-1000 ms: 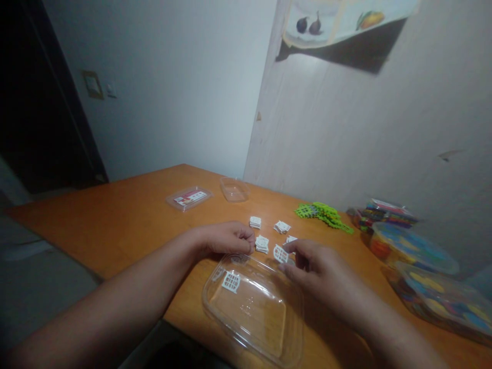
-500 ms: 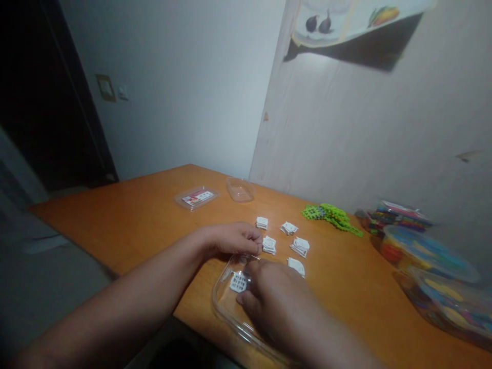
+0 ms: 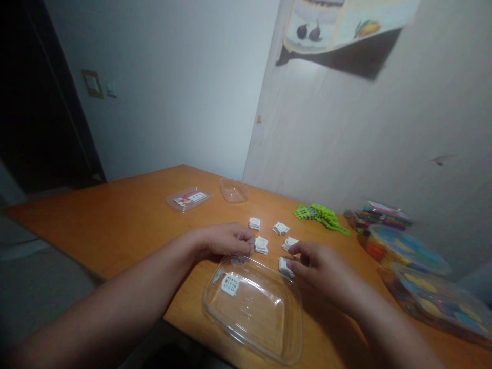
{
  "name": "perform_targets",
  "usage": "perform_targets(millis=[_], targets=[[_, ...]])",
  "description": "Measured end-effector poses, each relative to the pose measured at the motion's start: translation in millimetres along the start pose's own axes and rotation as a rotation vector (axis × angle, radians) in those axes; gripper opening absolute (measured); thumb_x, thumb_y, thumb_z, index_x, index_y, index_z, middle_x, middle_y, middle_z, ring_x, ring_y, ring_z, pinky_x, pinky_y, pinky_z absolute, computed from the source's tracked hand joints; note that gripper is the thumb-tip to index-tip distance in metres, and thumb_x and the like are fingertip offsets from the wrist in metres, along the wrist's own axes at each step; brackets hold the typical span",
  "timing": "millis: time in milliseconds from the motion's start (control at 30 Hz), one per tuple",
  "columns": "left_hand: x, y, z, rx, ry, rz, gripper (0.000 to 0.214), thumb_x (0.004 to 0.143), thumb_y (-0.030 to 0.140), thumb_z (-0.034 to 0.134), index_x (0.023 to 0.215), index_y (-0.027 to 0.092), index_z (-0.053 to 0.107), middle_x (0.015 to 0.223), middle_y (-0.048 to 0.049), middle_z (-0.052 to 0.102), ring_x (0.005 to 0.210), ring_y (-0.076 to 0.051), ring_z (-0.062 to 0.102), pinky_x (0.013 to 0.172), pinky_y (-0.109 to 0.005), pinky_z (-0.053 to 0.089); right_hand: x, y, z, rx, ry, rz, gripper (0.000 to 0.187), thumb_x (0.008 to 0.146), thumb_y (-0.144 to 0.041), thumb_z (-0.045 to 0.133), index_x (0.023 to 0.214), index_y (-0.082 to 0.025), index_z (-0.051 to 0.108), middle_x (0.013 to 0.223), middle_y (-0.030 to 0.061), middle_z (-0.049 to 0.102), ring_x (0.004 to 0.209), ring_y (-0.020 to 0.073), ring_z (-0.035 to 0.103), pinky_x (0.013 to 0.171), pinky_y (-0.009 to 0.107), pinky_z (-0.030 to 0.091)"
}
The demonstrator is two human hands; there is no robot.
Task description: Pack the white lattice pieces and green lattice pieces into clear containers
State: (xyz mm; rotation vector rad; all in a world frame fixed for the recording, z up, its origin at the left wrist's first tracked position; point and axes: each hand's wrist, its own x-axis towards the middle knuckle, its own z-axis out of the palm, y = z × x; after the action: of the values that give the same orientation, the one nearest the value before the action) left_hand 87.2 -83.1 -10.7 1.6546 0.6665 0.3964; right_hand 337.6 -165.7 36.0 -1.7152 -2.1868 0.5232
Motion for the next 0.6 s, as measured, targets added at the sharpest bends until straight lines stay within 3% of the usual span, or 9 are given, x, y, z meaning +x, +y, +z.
perform_targets(millis=[300, 600], targets=[[-3, 4, 1.1, -0.045, 0.015, -0.062, 0.013, 0.067, 0.025, 0.063, 0.07, 0.017, 0.054, 0.058, 0.0045, 0.049, 0.048, -0.008, 0.042, 0.044, -0.019, 0.029, 9, 14, 20, 0.035, -0.088, 0.07, 0.012, 0.079, -0.029, 0.063, 0.081, -0.018, 0.065, 0.07, -0.001, 0.061, 0.064, 0.0141, 0.054, 0.056, 0.025, 0.037], [-1, 0, -1.5, -0.01, -0.008, -0.028, 0.011, 0.07, 0.025, 0.061, 0.074, 0.017, 0.056, 0.059, 0.0049, 0.048, 0.048, -0.008, 0.041, 0.045, -0.02, 0.029, 13, 30, 22, -0.009, -0.065, 0.042, 0.019, 0.079, -0.028, 0.063, 0.092, -0.017, 0.07, 0.073, 0.0001, 0.062, 0.067, 0.0159, 0.055, 0.059, 0.027, 0.038]])
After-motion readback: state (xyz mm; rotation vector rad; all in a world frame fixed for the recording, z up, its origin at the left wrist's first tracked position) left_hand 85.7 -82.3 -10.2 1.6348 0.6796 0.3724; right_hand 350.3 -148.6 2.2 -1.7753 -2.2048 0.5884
